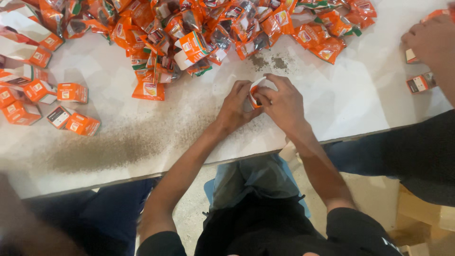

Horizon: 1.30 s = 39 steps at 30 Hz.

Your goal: The person picks small orange product boxes from a pile on the table, opens a small orange plastic pouch, inserts a box into it, and presses the pouch closed, placing the wrapped box back on the table. The person repeats this wrapping cycle one box at a time alongside other workers doing the same.

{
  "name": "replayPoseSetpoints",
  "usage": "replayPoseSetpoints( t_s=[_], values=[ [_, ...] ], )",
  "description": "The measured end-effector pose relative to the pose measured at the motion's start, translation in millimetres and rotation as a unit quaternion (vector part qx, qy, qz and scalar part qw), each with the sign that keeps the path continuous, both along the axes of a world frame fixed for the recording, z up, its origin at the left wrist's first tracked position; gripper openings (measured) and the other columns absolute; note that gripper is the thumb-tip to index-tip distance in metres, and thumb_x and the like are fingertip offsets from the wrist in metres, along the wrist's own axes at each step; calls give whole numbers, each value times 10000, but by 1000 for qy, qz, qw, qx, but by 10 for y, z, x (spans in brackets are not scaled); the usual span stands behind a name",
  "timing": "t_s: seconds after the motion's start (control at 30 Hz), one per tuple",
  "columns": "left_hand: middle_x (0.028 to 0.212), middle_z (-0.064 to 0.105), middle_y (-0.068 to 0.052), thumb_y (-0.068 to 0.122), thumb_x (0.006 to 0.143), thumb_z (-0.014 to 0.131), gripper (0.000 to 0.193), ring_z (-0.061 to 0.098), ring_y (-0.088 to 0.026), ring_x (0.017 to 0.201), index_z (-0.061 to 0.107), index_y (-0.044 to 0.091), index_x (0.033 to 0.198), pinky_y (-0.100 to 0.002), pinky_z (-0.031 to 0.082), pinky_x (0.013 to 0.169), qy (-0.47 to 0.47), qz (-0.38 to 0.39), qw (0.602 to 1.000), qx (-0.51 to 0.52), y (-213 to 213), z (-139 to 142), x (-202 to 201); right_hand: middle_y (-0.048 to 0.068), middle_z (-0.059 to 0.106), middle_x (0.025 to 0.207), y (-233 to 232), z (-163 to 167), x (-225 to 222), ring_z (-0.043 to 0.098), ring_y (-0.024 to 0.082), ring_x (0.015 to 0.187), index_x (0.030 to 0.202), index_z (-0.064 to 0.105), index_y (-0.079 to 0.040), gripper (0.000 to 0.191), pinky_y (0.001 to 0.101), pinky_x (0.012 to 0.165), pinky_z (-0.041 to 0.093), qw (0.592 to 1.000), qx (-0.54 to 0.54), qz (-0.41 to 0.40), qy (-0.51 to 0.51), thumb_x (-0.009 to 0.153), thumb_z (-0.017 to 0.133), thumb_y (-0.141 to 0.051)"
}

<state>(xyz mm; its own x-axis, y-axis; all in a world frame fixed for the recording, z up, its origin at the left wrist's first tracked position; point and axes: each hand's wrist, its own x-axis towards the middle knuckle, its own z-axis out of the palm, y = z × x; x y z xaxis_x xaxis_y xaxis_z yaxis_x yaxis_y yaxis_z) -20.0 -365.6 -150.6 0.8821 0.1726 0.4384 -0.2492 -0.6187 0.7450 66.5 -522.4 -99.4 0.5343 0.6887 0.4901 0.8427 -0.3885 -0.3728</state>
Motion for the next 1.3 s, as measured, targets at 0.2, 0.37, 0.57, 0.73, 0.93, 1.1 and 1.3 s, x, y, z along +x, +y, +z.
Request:
replayPoseSetpoints(
  t_s=[0.2, 0.37, 0.57, 0.73, 0.93, 1.1, 1.3],
  values=[
    [1166, 677, -111, 219, 845, 872, 855, 688, -228, 1031, 359, 66, 1511, -368, 555, 935, 45, 14, 993, -107, 16, 65, 27, 197, 557, 1436, -101, 170, 210, 545, 392, 1306, 1203, 721, -87, 269, 497, 1052, 465, 991, -67, 117, 12, 966, 627, -172],
    [1137, 745, -106, 208, 860, 887, 850, 716, -211, 1033, 386, 85, 1534, -381, 564, 943, 18, 41, 986, -163, 49, 62, 82, 223, 490, 1490, -46, 132, 347, 509, 437, 1323, 1274, 661, -83, 357, 541, 1065, 438, 983, -84, 163, 35, 944, 572, -189],
    [1228, 707, -112, 260, 874, 887, 739, 713, -272, 1171, 418, 99, 1422, -391, 599, 1002, -43, 88, 988, -115, -1, 80, 144, 235, 500, 1468, -20, 125, 409, 520, 438, 1315, 1290, 655, -74, 458, 542, 1072, 438, 987, -58, 151, -2, 861, 570, -207],
    [1283, 660, -213, 264, 872, 845, 551, 685, -355, 1124, 633, 10, 1313, -425, 568, 939, -8, 129, 991, 26, 21, 265, 116, 221, 534, 1444, -19, 221, 368, 560, 433, 1259, 1374, 648, -50, 530, 531, 1054, 457, 991, -17, 132, -20, 853, 598, -135],
    [1053, 657, -162, 288, 816, 837, 331, 689, -344, 892, 758, 109, 1083, -441, 580, 783, 116, 102, 985, 79, 44, 520, 177, 173, 670, 1177, -429, 258, -174, 693, 342, 1036, 1202, 659, -18, 290, 408, 854, 600, 971, 187, 114, -91, 916, 672, 28],
    [1087, 613, -162, 274, 865, 792, 290, 687, -342, 916, 756, 108, 1100, -446, 582, 785, 45, 64, 988, 130, -5, 504, 118, 93, 706, 1071, -743, -172, -591, 719, 273, 1006, 1042, 714, -59, 210, 409, 879, 593, 947, 112, 288, -93, 835, 683, -58],
    [1141, 652, -140, 221, 949, 785, 148, 714, -263, 897, 747, 138, 1066, -365, 608, 788, 8, 61, 996, 59, 12, 212, 104, 100, 729, 1122, -801, -101, 242, 672, 381, 1122, 1009, 751, -100, 310, 603, 984, 478, 984, -54, 108, -131, 703, 736, -139]
  ],
)
